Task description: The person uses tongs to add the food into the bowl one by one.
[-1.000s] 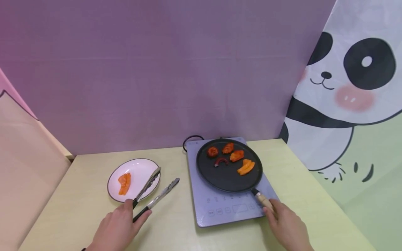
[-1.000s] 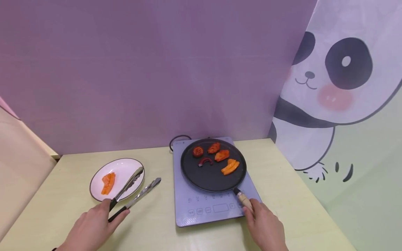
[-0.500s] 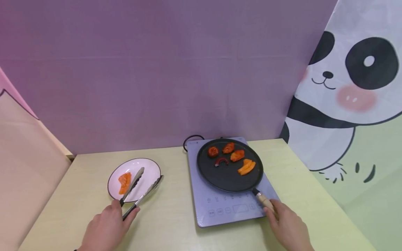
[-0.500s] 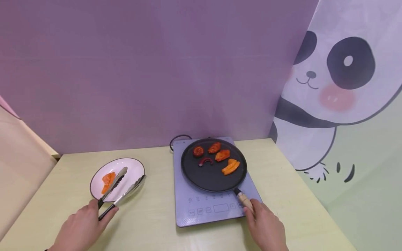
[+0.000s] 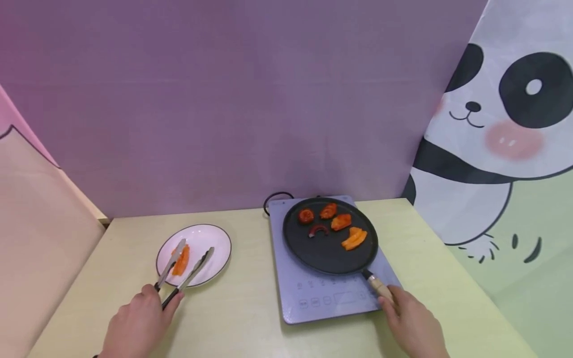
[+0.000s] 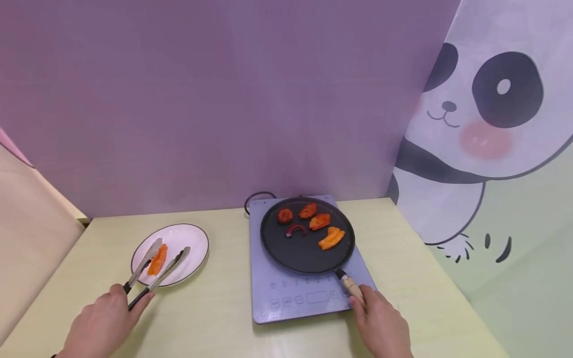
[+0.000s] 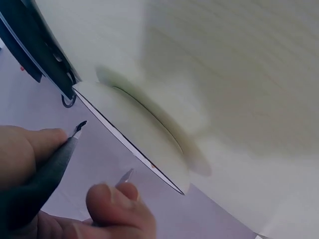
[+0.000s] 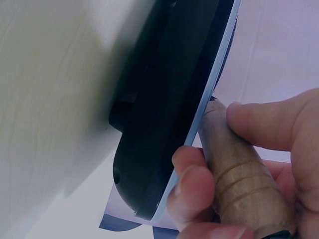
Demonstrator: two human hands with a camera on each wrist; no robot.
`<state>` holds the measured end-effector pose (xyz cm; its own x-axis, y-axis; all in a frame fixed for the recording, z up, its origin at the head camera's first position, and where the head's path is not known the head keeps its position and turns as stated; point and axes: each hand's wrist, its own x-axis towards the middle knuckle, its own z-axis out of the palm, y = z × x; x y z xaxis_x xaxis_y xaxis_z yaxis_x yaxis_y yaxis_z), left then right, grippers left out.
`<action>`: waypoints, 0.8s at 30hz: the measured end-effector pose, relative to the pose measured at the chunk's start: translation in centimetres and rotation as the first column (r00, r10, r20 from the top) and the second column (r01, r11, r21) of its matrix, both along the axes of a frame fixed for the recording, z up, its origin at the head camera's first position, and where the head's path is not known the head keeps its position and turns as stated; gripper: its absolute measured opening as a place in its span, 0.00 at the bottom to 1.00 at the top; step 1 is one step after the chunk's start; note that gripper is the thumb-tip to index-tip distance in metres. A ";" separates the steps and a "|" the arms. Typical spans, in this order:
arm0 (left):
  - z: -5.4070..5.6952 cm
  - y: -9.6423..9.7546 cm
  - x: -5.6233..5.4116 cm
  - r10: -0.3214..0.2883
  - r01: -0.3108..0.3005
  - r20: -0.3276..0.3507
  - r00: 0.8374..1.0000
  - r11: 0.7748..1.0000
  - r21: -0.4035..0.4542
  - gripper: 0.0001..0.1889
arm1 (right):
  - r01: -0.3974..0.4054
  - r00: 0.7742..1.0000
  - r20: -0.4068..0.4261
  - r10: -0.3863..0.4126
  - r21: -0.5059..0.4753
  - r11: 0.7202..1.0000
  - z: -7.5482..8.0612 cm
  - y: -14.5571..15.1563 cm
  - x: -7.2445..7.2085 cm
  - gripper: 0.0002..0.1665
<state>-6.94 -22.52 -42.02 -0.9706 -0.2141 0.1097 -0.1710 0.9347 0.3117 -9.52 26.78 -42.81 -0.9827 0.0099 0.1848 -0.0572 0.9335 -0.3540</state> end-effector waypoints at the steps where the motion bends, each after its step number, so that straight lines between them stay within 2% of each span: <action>1: 0.0 -0.1 0.0 0.005 -0.005 0.003 1.000 1.000 0.001 0.33 | -0.001 1.000 -0.001 0.001 -0.002 1.000 0.0 0.0 0.0 0.10; 6: 0.1 -0.7 -0.1 0.035 -0.035 0.057 0.998 0.999 0.007 0.33 | 0.002 1.000 0.018 -0.002 -0.011 1.000 0.0 0.1 0.0 0.10; 11: 0.1 -1.2 -0.3 0.036 -0.039 0.117 0.992 0.999 0.023 0.33 | 0.003 1.000 0.024 -0.003 -0.008 1.000 0.1 0.0 0.0 0.10; 24: -0.3 -2.1 -0.5 0.026 -0.030 0.144 0.989 0.999 0.025 0.32 | 0.008 1.000 0.030 -0.008 -0.002 1.000 0.2 0.1 0.1 0.11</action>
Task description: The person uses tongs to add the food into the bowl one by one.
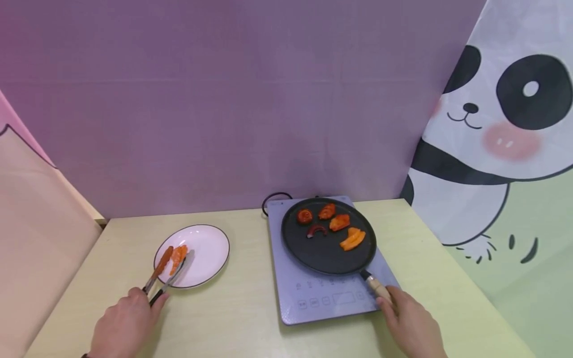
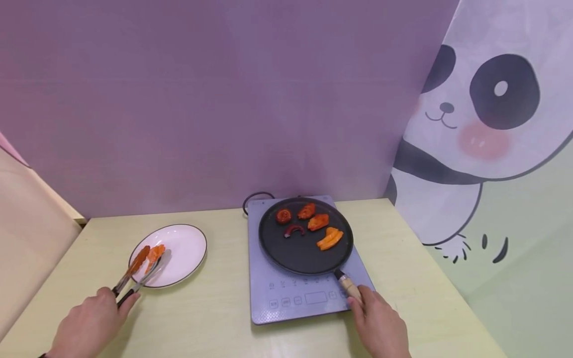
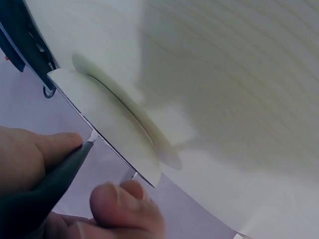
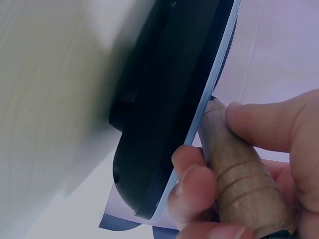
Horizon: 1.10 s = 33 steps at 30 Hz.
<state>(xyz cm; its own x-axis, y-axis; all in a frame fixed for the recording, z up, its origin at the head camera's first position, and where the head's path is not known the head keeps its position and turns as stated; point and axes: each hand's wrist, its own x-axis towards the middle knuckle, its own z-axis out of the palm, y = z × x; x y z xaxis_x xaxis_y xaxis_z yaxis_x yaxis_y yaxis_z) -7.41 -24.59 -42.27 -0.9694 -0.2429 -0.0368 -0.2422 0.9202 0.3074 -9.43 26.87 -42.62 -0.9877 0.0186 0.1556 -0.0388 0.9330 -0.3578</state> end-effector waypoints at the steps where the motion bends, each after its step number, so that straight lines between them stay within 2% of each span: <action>1: 0.0 -0.1 0.0 -0.001 0.001 0.001 1.000 1.000 0.001 0.32 | 0.000 1.000 0.000 0.000 0.001 1.000 0.0 0.0 0.0 0.11; 17: -0.2 -1.3 -0.5 -0.076 0.076 -0.037 0.996 0.997 -0.014 0.24 | -0.007 0.999 -0.032 0.007 0.001 1.000 -0.2 0.0 0.1 0.10; 25: 0.1 -1.4 -1.2 -0.111 0.109 -0.055 0.992 0.993 -0.033 0.22 | -0.009 0.999 -0.039 0.009 0.002 1.000 -0.2 0.0 0.0 0.09; 33: 0.2 -1.2 -2.2 -0.117 0.115 -0.047 0.992 0.992 -0.055 0.22 | -0.004 1.000 -0.013 0.004 0.006 1.000 -0.1 0.0 0.1 0.11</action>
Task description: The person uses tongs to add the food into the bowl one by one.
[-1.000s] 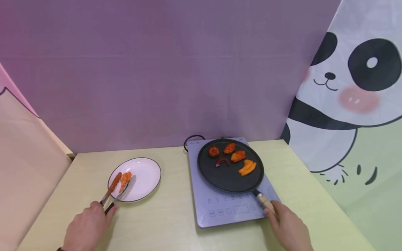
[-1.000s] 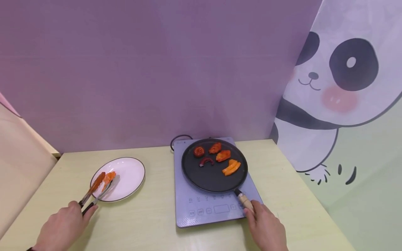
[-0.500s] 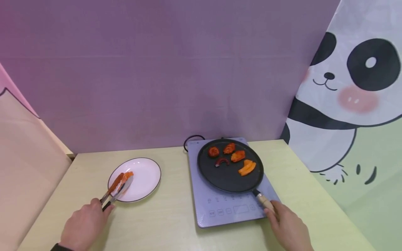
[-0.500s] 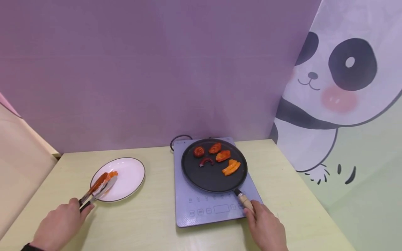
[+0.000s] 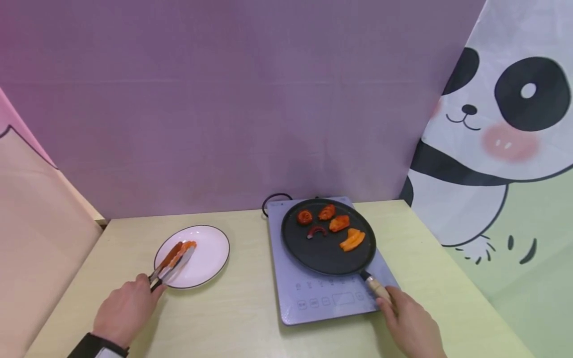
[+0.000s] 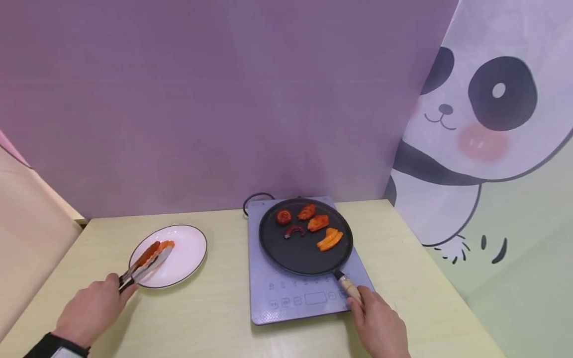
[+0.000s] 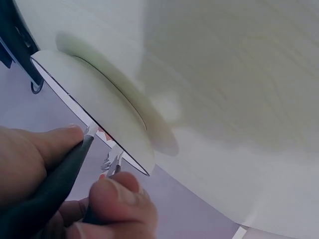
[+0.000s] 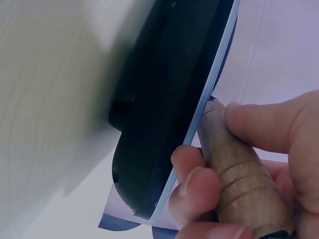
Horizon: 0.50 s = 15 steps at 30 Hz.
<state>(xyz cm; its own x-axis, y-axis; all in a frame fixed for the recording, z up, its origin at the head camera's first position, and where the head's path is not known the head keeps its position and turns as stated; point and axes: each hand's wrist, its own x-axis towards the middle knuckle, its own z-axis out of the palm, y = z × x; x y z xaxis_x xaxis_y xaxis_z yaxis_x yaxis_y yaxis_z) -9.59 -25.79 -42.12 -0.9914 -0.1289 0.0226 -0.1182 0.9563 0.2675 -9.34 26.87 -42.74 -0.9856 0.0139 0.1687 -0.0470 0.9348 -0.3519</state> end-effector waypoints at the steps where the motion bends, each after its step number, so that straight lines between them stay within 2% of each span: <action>1: 0.0 0.0 0.0 0.002 -0.002 0.005 1.000 1.000 0.002 0.22 | 0.003 1.000 0.012 -0.003 0.001 1.000 0.0 0.0 0.0 0.11; 7: -0.2 0.3 0.1 0.018 -0.018 0.043 0.999 1.000 0.012 0.23 | 0.023 0.995 0.100 -0.023 0.000 1.000 0.1 0.1 -0.1 0.09; 15: -0.1 0.2 -0.4 0.014 -0.014 0.034 0.999 1.000 -0.008 0.22 | 0.016 0.998 0.063 -0.017 0.009 1.000 0.0 0.2 -0.2 0.13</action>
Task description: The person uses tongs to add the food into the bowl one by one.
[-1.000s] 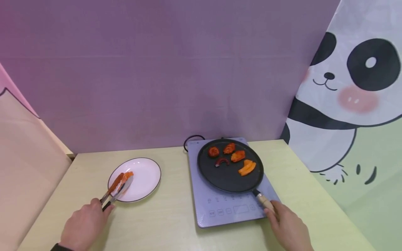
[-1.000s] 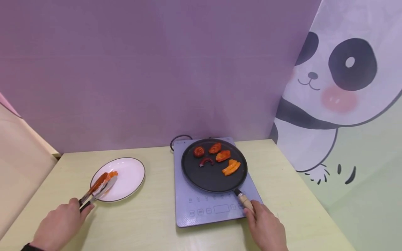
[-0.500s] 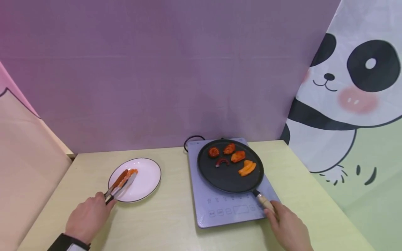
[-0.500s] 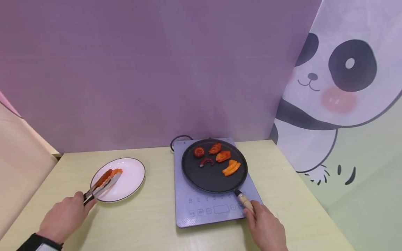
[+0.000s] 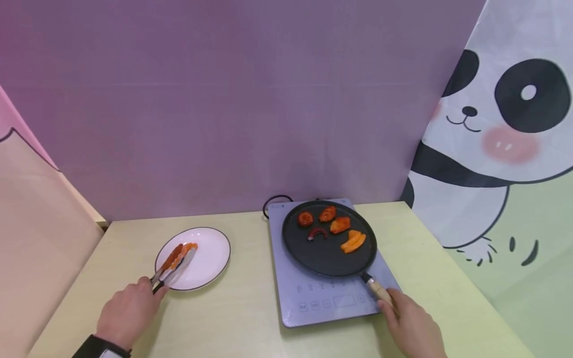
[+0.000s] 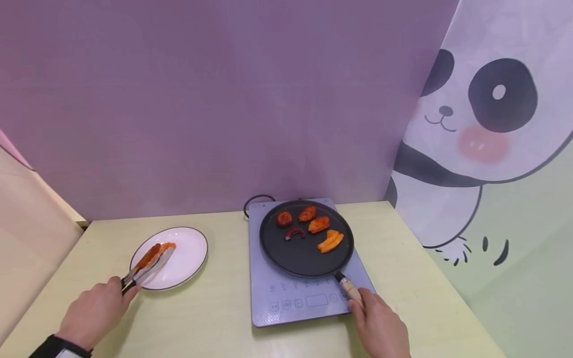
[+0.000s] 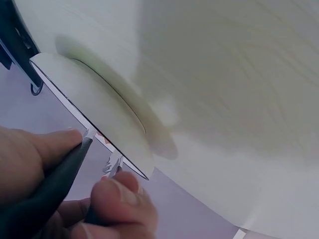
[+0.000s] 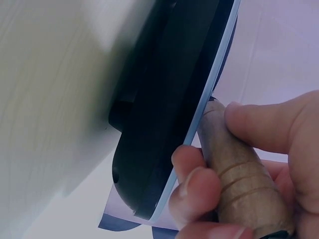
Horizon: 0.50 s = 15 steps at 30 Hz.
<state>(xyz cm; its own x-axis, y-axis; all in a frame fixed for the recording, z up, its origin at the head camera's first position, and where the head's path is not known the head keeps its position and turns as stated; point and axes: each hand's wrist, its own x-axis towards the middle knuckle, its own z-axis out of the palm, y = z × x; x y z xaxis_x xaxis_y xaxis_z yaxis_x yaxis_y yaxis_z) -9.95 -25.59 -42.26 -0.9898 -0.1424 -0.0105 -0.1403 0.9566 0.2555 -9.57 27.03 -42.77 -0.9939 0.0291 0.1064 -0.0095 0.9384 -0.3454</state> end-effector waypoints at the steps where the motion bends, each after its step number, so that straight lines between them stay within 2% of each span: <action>1: 0.0 0.0 0.0 -0.001 0.001 0.000 1.000 1.000 -0.002 0.21 | 0.000 1.000 -0.006 0.000 0.001 1.000 0.0 0.0 0.0 0.13; 10: 0.1 -0.3 -0.3 -0.017 0.017 -0.007 1.000 1.000 -0.007 0.22 | -0.010 0.999 -0.050 0.010 0.002 1.000 0.0 -0.1 0.1 0.12; 15: 0.0 -0.4 -0.1 -0.018 0.018 0.006 1.000 1.000 -0.003 0.22 | -0.007 0.999 -0.046 0.007 0.006 1.000 0.0 -0.1 0.1 0.12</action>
